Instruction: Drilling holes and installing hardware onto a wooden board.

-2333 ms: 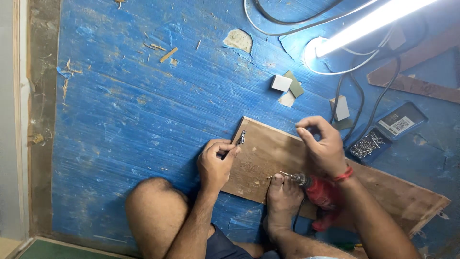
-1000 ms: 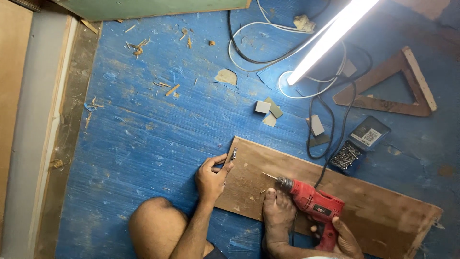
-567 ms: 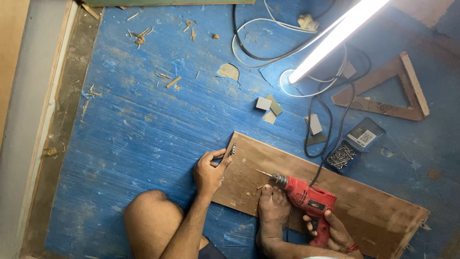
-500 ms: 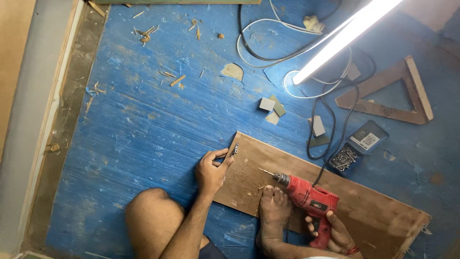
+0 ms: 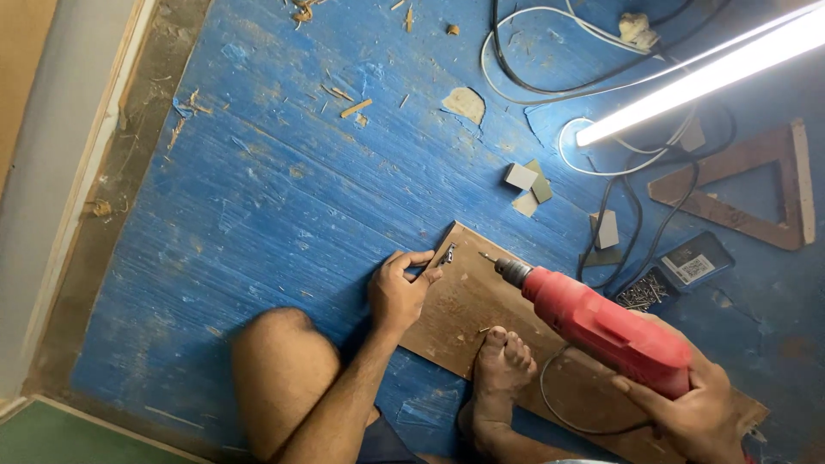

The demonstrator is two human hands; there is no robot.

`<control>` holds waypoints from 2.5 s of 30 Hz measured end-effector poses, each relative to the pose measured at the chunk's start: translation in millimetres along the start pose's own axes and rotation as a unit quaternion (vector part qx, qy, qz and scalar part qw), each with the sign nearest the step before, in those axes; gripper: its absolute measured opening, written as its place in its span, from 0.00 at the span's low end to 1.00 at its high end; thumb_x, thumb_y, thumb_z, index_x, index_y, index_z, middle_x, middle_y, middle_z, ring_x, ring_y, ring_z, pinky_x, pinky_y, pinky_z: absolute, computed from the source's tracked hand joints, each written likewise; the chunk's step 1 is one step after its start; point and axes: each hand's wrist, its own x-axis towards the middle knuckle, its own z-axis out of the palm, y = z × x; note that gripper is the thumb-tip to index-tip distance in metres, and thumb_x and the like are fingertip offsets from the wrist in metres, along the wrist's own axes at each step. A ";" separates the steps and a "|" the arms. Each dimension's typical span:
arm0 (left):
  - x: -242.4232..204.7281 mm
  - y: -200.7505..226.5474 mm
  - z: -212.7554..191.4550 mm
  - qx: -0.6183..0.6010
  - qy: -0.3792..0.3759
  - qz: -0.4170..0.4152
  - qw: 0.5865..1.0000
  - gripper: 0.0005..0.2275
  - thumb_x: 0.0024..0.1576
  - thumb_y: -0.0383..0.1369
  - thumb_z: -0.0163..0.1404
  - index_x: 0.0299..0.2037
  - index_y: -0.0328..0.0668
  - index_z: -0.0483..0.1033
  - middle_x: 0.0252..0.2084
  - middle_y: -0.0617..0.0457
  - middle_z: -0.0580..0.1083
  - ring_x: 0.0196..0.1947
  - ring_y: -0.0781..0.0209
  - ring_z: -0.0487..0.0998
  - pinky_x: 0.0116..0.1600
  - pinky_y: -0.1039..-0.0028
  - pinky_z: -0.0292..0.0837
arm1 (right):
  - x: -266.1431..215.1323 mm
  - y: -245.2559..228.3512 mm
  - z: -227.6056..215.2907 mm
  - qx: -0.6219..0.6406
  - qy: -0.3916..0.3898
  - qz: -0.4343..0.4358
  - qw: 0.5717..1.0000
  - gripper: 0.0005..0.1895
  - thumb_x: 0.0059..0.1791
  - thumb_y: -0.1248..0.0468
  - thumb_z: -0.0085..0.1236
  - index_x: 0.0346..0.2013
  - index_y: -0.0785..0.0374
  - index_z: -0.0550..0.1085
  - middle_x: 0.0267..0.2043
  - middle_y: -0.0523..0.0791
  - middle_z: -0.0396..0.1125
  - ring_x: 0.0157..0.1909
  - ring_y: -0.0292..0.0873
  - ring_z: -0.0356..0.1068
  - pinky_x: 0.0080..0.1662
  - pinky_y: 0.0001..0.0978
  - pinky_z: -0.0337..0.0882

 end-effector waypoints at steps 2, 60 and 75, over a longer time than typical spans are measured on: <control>-1.2 2.8 0.2 -0.007 -0.006 -0.005 1.000 0.12 0.49 0.40 0.65 0.41 0.50 0.85 0.38 0.57 0.80 0.29 0.64 0.83 0.37 0.71 0.74 | 4.9 -59.4 13.9 -0.097 -0.003 -0.062 0.993 0.41 0.35 0.66 0.71 0.63 0.66 0.71 0.56 0.50 0.74 0.55 0.47 0.74 0.56 0.37 0.73; -1.1 0.5 2.2 0.010 0.015 0.055 0.998 0.15 0.49 0.39 0.65 0.44 0.46 0.84 0.40 0.56 0.82 0.30 0.61 0.84 0.38 0.70 0.75 | 30.0 108.0 24.2 -0.242 -0.140 0.163 0.946 0.32 0.45 0.39 0.60 0.52 0.59 0.77 0.44 0.48 0.78 0.45 0.46 0.78 0.49 0.40 0.75; -0.3 12.8 -3.8 0.018 -0.015 0.001 1.000 0.15 0.49 0.40 0.64 0.44 0.46 0.83 0.42 0.58 0.82 0.31 0.62 0.84 0.41 0.70 0.75 | 233.3 -72.6 206.1 -0.283 -0.069 -0.288 0.912 0.14 0.52 0.55 0.58 0.41 0.65 0.77 0.38 0.54 0.74 0.38 0.57 0.75 0.41 0.46 0.74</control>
